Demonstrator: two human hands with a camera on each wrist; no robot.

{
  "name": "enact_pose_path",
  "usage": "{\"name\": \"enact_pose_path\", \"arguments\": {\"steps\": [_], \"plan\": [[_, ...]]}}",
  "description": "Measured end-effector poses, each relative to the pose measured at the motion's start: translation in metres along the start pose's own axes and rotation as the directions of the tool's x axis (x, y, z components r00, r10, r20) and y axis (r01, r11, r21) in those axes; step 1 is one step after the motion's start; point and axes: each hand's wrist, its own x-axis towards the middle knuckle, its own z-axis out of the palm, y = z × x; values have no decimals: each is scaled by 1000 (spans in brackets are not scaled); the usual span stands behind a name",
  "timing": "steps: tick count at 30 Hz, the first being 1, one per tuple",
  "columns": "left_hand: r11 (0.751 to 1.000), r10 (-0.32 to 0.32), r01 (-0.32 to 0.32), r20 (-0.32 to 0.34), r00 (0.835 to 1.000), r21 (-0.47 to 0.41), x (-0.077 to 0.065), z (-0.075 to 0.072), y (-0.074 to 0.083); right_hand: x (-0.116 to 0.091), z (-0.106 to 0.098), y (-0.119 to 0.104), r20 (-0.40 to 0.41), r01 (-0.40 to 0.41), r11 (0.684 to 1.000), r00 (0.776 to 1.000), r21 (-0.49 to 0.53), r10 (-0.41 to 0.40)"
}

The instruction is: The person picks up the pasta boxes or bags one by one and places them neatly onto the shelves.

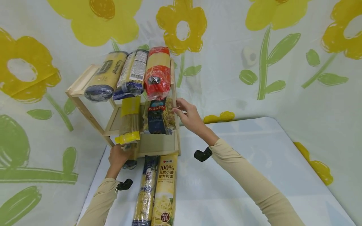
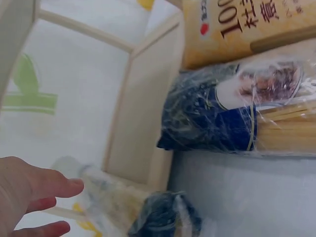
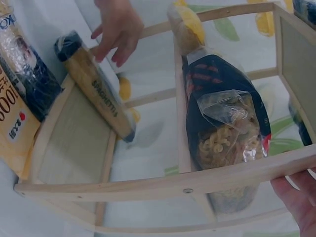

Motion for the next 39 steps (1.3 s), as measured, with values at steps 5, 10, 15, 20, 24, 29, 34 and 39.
{"name": "enact_pose_path", "arguments": {"steps": [5, 10, 15, 20, 24, 29, 34, 39], "plan": [[999, 19, -18, 49, 999, -27, -12, -14, 0, 0, 1, 0, 5, -5, 1000, 1000, 3, 5], [994, 42, -35, 68, 997, -99, -26, -25, 2, 0, -1, 0, 6, -16, 1000, 1000, 7, 16], [984, 53, -50, 13, 999, -169, -42, -30, 7, 1, -1, 1, 0, -27, 1000, 1000, 10, 27], [978, 82, -91, -51, 995, -185, -59, -33, 10, 0, -1, 2, 11, -28, 999, 1000, 28, 28], [975, 117, -124, -49, 992, -186, -76, -34, 10, -1, -1, 2, 14, -34, 999, 999, 26, 33], [973, 120, -123, -25, 992, -193, -97, -34, 10, -2, -1, 3, 12, -40, 999, 999, 18, 40], [980, 73, -67, 27, 997, -187, -116, -29, 11, -2, -2, 4, 10, -50, 998, 999, 24, 50], [989, 16, -1, 98, 995, -146, -127, -20, 10, -4, -5, -25, 20, -73, 997, 997, 35, 72]]}}
